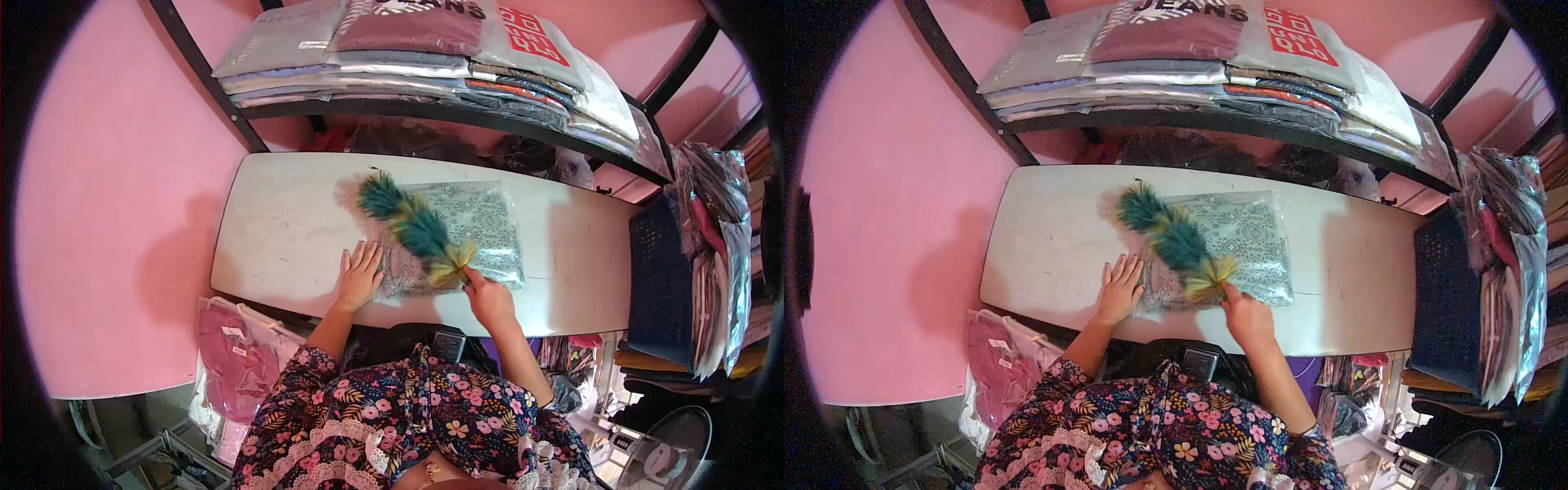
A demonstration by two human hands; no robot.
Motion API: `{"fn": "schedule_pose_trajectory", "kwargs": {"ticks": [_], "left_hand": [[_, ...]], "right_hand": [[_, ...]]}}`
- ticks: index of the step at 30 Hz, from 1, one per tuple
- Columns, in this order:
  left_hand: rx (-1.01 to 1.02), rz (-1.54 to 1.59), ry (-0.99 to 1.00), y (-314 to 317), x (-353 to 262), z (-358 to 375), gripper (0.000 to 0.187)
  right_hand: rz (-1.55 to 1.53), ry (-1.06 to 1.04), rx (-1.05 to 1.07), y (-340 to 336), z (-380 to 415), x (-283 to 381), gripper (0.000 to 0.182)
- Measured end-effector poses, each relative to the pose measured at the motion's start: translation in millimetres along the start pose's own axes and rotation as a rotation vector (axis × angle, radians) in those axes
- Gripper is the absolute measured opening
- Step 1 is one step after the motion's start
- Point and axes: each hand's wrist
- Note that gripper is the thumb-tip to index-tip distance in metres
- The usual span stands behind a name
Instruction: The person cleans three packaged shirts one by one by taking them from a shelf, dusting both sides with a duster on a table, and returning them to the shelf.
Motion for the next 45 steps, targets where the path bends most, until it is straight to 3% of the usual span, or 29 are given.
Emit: {"fn": "schedule_pose_trajectory", "kwargs": {"ticks": [6, 12, 18, 22, 24, 29, 33, 35, 38, 40, 42, 45], "left_hand": [[-0.07, -0.011, 0.002, -1, 0, 2, 0.059], [-0.064, -0.025, 0.004, 1, 1, 2, 0.059], [-0.06, -0.032, -0.009, 0, 1, 2, 0.058], [-0.055, -0.029, -0.001, 2, 1, 1, 0.058], [-0.069, -0.044, 0.001, 3, 1, 2, 0.057], [-0.064, -0.021, -0.005, 1, 0, 1, 0.057], [-0.07, -0.017, -0.008, 1, 0, 0, 0.056], [-0.069, -0.017, -0.005, 1, 0, 1, 0.056], [-0.066, -0.024, -0.011, 2, 1, 0, 0.056], [-0.073, -0.024, 0.006, 2, 2, 2, 0.057], [-0.062, -0.026, 0.001, 3, 3, 2, 0.057], [-0.053, -0.03, -0.006, 2, 2, 2, 0.056]], "right_hand": [[0.195, 0.294, -0.155, -14, -11, -27, 0.033], [-0.043, -0.036, -0.012, -17, 0, 0, 0.034], [0.095, 0.161, -0.067, -3, -19, 8, 0.037], [0.051, -0.061, 0.051, -9, -15, 18, 0.036], [0.067, -0.017, 0.069, -9, -15, 11, 0.035], [0.254, 0.408, -0.081, -18, -11, -56, 0.034], [0.274, 0.492, -0.196, -36, 4, -63, 0.034], [0.139, 0.273, -0.257, -31, 22, -53, 0.028], [0.01, 0.106, -0.134, -21, 50, -38, 0.03], [-0.013, 0.133, -0.121, -11, 59, -48, 0.03], [0.141, 0.412, -0.201, 0, 66, -76, 0.032], [0.188, 0.517, -0.309, -6, 70, -89, 0.031]]}}
Point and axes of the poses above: each hand's wrist, its own z-axis away from the middle knuckle, its own y-axis out of the palm, x = y × z, and after that the axes turned 13 degrees about -x, right-handed
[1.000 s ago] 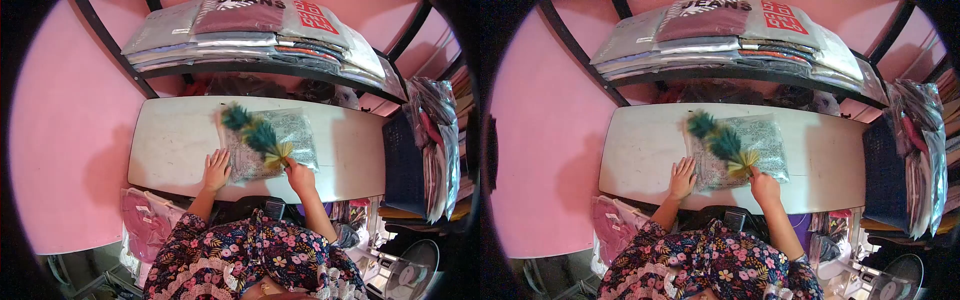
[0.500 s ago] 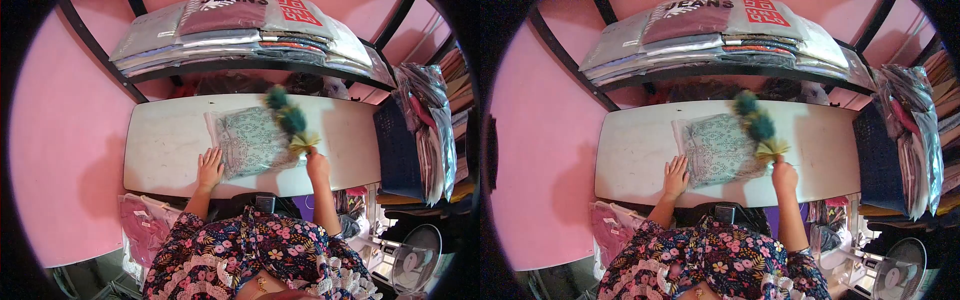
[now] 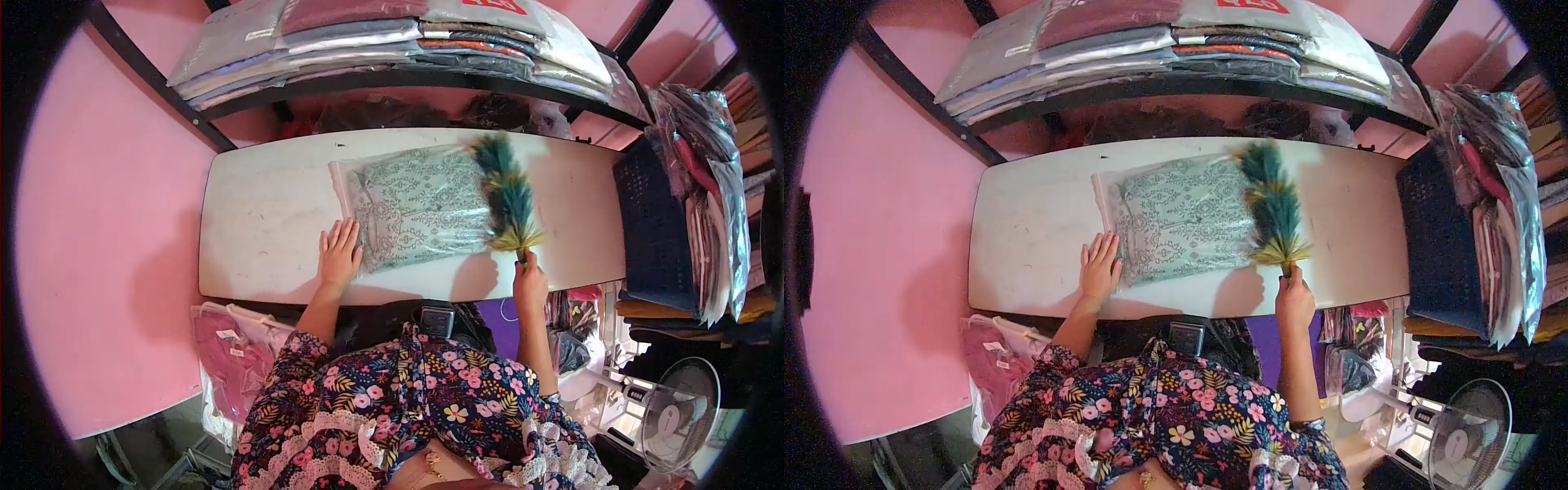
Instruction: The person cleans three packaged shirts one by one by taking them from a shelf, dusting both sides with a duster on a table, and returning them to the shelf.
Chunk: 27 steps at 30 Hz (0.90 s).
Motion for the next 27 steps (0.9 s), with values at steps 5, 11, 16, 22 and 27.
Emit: {"fn": "schedule_pose_trajectory", "kwargs": {"ticks": [5, 11, 16, 22, 27], "left_hand": [[-0.001, 0.003, 0.005, 0, -1, -2, 0.055], [-0.03, 0.145, -0.019, 9, 13, -1, 0.055], [-0.38, 0.374, -0.174, 1, 25, -13, 0.053], [-0.562, 0.407, -0.101, -16, -3, -35, 0.058], [-0.196, 0.372, 0.092, 0, -33, -33, 0.069]], "right_hand": [[-0.339, -0.31, 0.077, 13, 34, -1, 0.033], [-0.226, -0.069, 0.024, 23, 42, -4, 0.036], [-0.393, -0.373, 0.085, 24, 51, 1, 0.035], [-0.286, -0.609, 0.2, 25, 70, -1, 0.041], [-0.3, -0.166, -0.09, 29, 63, -33, 0.038]]}}
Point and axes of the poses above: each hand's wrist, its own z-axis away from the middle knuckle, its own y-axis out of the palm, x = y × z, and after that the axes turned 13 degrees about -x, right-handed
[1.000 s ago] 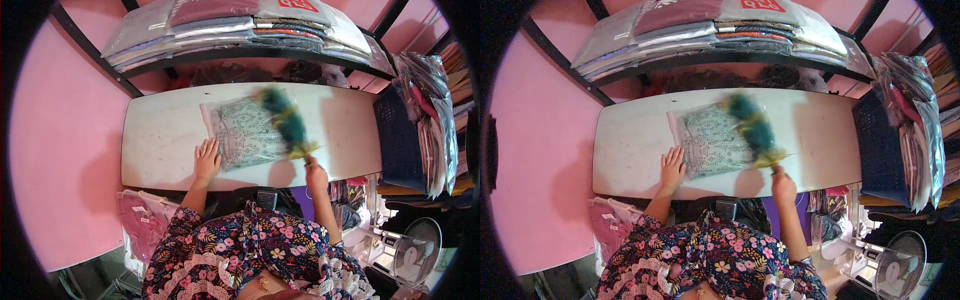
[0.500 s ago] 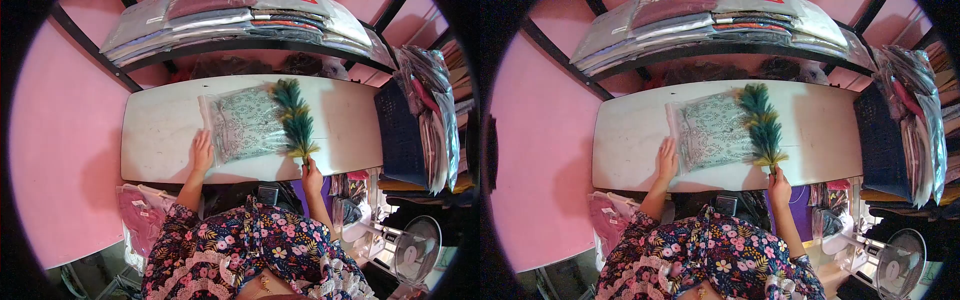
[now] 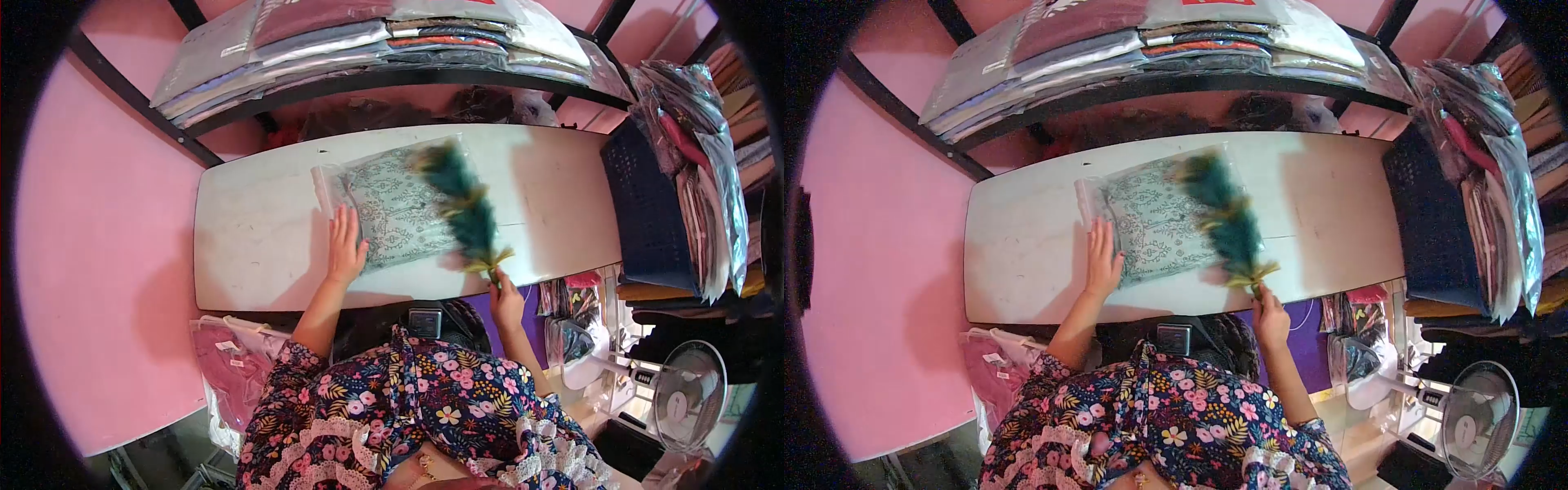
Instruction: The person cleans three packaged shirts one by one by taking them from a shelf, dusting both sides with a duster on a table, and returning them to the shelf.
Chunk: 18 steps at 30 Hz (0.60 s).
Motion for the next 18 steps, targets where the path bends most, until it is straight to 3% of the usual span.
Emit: {"fn": "schedule_pose_trajectory", "kwargs": {"ticks": [2, 5, 8, 10, 13, 15, 18], "left_hand": [[0.04, 0.041, 0.013, 8, -9, -1, 0.07], [0.167, -0.037, 0.017, 14, -9, 2, 0.07], [0.215, -0.065, -0.062, 15, -7, 3, 0.071], [0.221, -0.073, -0.049, 14, -7, 1, 0.072], [0.223, -0.086, -0.068, 12, -9, 1, 0.072], [0.206, -0.099, -0.063, 13, -7, 2, 0.072], [0.181, -0.108, -0.063, 15, -6, 5, 0.072]], "right_hand": [[-0.017, 0.037, -0.032, -2, -1, -6, 0.038], [0.023, -0.137, 0.204, -18, -6, 5, 0.039], [0.112, -0.04, 0.148, -19, -19, 3, 0.039], [0.113, 0.062, 0.002, -10, -31, -4, 0.038], [0.118, 0.092, 0.027, -12, -48, 3, 0.038], [-0.017, -0.097, 0.177, -22, -58, 21, 0.037], [0.078, -0.011, 0.155, -11, -69, 20, 0.037]]}}
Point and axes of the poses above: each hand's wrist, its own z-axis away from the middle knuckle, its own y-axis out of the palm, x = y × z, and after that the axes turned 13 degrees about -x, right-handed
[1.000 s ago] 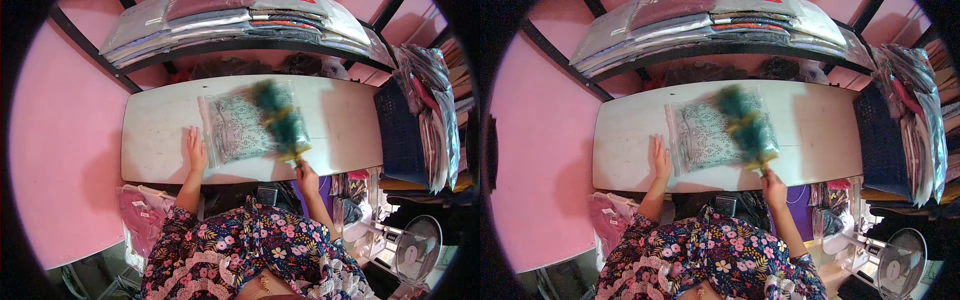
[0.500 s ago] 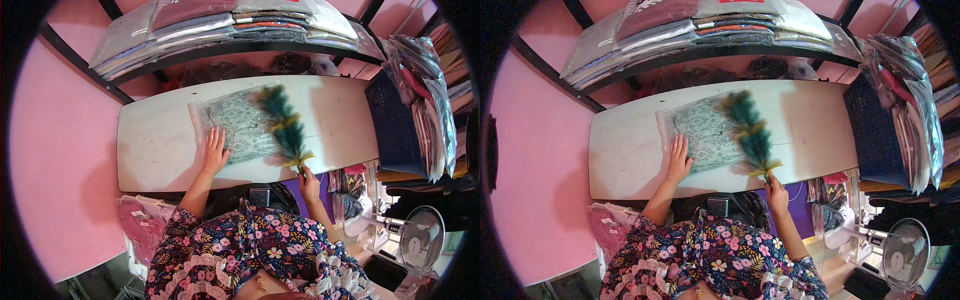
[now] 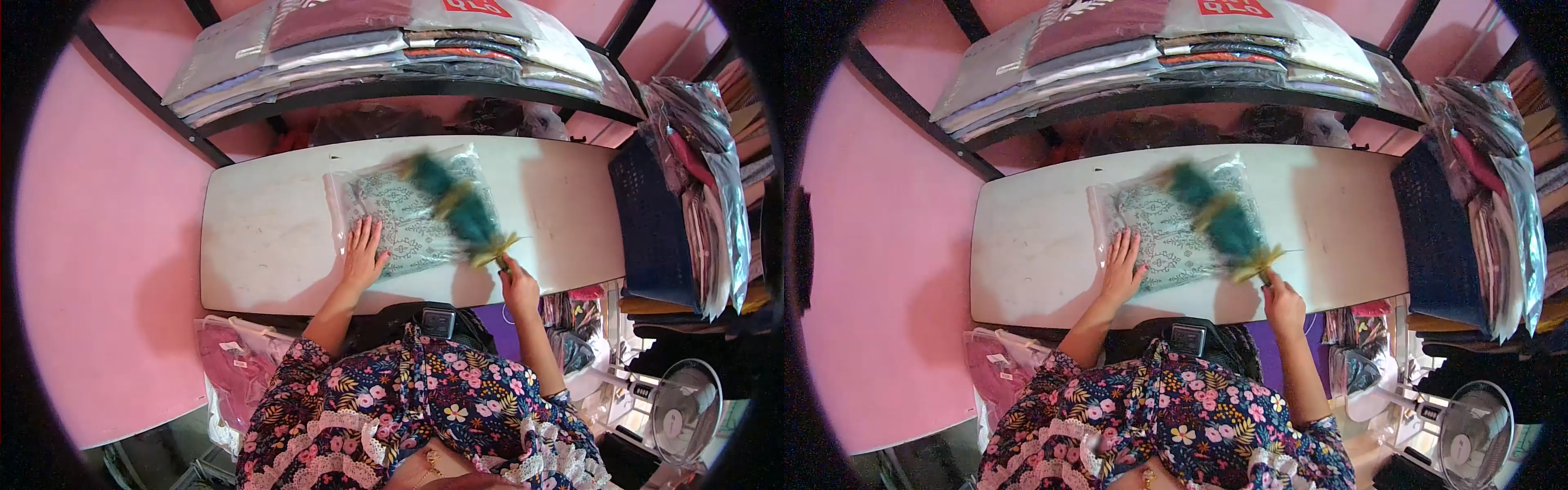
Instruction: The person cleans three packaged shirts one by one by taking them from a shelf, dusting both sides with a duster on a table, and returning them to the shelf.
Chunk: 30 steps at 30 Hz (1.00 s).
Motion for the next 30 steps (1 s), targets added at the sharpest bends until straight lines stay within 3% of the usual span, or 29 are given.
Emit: {"fn": "schedule_pose_trajectory", "kwargs": {"ticks": [2, 4, 6, 8, 14, 16, 18, 23, 26, 28, 30], "left_hand": [[-0.005, 0.018, 0.001, 0, 0, 0, 0.072], [0.002, 0.005, -0.012, 1, 1, 1, 0.071], [0.008, 0.01, 0.007, 2, 2, 2, 0.071], [0.008, 0.004, 0.009, 4, 4, 3, 0.071], [0.017, -0.006, 0.013, 3, 5, 1, 0.072], [0.027, -0.022, 0.015, 5, 6, 3, 0.072], [0.033, -0.032, 0.003, 7, 6, 3, 0.072], [0.034, -0.009, -0.011, 5, 5, 3, 0.074], [0.054, 0.018, -0.018, 5, 5, 4, 0.075], [0.047, 0.024, -0.022, 5, 8, 3, 0.076], [0.048, 0.043, -0.002, 4, 8, 4, 0.076]], "right_hand": [[0.097, 0.108, -0.049, 9, -14, -3, 0.036], [0.057, 0.061, -0.052, 16, -26, 4, 0.036], [-0.096, -0.157, 0.017, 19, -35, 17, 0.035], [-0.036, -0.267, 0.175, 8, -45, 47, 0.035], [0.131, -0.186, 0.13, 33, -80, 80, 0.037], [0.019, -0.428, 0.227, 28, -82, 90, 0.039], [0.036, -0.392, 0.296, 23, -83, 91, 0.036], [0.265, 0.048, 0.019, 18, -94, 42, 0.036], [0.154, -0.051, -0.008, 6, -75, 34, 0.032], [0.004, -0.178, 0.083, 8, -52, 38, 0.032], [0.042, -0.194, 0.192, -5, -33, 48, 0.033]]}}
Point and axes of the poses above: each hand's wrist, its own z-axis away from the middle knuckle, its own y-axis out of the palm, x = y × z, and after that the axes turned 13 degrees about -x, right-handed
